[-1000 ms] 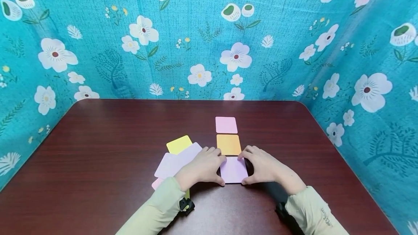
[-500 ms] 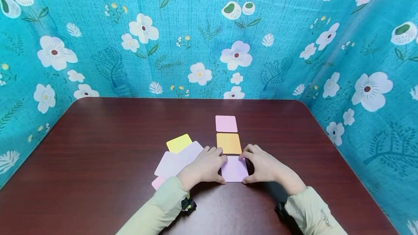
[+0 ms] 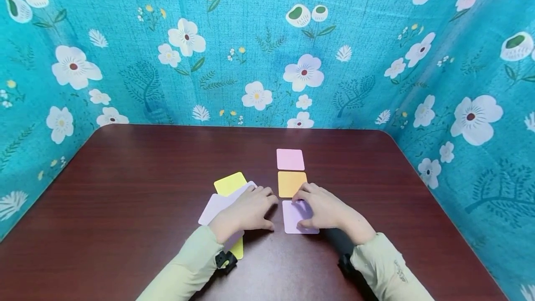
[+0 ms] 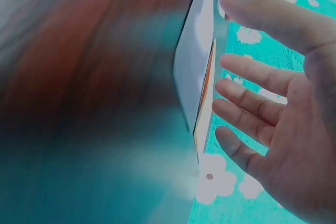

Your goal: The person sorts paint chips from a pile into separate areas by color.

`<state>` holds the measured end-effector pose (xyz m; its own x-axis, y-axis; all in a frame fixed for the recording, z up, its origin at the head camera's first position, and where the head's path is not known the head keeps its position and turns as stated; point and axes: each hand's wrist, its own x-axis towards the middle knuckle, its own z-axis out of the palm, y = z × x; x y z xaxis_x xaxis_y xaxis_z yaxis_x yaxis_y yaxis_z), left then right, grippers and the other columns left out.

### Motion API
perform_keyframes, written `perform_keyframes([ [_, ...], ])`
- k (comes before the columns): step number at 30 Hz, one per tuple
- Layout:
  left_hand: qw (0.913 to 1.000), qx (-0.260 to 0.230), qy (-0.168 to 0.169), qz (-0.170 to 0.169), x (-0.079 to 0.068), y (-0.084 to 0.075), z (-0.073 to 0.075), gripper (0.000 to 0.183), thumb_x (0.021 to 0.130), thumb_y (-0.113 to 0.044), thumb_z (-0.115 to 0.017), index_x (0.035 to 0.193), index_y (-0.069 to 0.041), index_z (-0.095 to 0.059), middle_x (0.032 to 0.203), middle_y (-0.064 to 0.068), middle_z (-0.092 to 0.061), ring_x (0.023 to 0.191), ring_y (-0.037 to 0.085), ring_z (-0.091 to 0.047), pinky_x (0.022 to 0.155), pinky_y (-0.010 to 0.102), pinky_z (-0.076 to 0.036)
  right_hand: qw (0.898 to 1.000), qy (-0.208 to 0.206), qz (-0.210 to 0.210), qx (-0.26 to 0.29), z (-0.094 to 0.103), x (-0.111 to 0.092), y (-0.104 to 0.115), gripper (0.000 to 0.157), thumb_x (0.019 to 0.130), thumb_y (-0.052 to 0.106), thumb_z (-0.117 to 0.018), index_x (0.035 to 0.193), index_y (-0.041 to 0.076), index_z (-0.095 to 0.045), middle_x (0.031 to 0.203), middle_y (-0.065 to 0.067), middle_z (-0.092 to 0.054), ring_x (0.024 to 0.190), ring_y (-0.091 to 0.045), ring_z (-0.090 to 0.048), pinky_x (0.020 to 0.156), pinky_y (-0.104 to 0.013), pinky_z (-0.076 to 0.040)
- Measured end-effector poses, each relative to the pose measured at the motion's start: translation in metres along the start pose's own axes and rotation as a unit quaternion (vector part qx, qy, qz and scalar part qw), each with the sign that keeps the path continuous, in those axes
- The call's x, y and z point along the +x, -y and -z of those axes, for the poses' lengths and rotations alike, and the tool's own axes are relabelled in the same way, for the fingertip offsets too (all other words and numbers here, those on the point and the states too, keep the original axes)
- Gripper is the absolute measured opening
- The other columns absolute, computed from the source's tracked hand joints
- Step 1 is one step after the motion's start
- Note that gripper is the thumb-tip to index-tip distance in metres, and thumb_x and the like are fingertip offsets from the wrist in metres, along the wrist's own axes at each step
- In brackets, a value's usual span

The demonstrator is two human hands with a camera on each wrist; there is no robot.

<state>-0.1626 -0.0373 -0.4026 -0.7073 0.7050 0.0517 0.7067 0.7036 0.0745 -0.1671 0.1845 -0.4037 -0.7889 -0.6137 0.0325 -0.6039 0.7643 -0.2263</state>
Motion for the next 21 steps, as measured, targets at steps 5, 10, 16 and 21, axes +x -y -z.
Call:
perform_keyframes([
  [5,0.9994,-0.011,-0.011,0.029,-0.014,0.013,0.004,0.051,0.067,-0.044,-0.074,0.105,-0.014,-0.062,0.100,0.000,-0.055,0.098,0.017,-0.052,0.083,0.036,-0.036,1.000,0.005,0.007,-0.005,0.000,0.010,0.008,0.045,0.064,0.035,-0.076,0.103,0.016,-0.063,0.101,0.004,-0.053,0.086,-0.012,-0.048,0.076,-0.032,-0.042],
  [10,0.9978,-0.022,-0.022,0.059,-0.026,0.023,0.006,0.051,0.065,-0.041,-0.075,0.103,-0.009,-0.062,0.097,0.002,-0.054,0.093,0.019,-0.051,0.080,0.037,-0.035,1.000,0.001,0.027,-0.007,-0.002,0.019,0.013,0.042,0.065,0.033,-0.075,0.103,0.018,-0.063,0.102,0.005,-0.054,0.089,-0.012,-0.049,0.078,-0.033,-0.041],
  [16,0.9943,-0.014,-0.039,0.098,-0.035,0.031,0.005,0.056,0.062,-0.044,-0.075,0.100,-0.006,-0.060,0.091,0.004,-0.051,0.086,0.022,-0.047,0.075,0.037,-0.035,0.999,-0.009,0.053,-0.012,-0.005,0.027,0.018,0.041,0.066,0.033,-0.074,0.102,0.018,-0.063,0.098,0.006,-0.053,0.088,-0.011,-0.050,0.076,-0.030,-0.043],
  [21,0.9901,0.000,-0.039,0.135,-0.038,0.032,0.004,0.064,0.059,-0.051,-0.074,0.097,-0.003,-0.058,0.087,0.005,-0.049,0.085,0.024,-0.047,0.077,0.039,-0.035,0.998,-0.002,0.060,-0.007,-0.006,0.035,0.023,0.044,0.067,0.032,-0.075,0.104,0.015,-0.061,0.098,0.002,-0.054,0.085,-0.011,-0.047,0.075,-0.030,-0.041],
])
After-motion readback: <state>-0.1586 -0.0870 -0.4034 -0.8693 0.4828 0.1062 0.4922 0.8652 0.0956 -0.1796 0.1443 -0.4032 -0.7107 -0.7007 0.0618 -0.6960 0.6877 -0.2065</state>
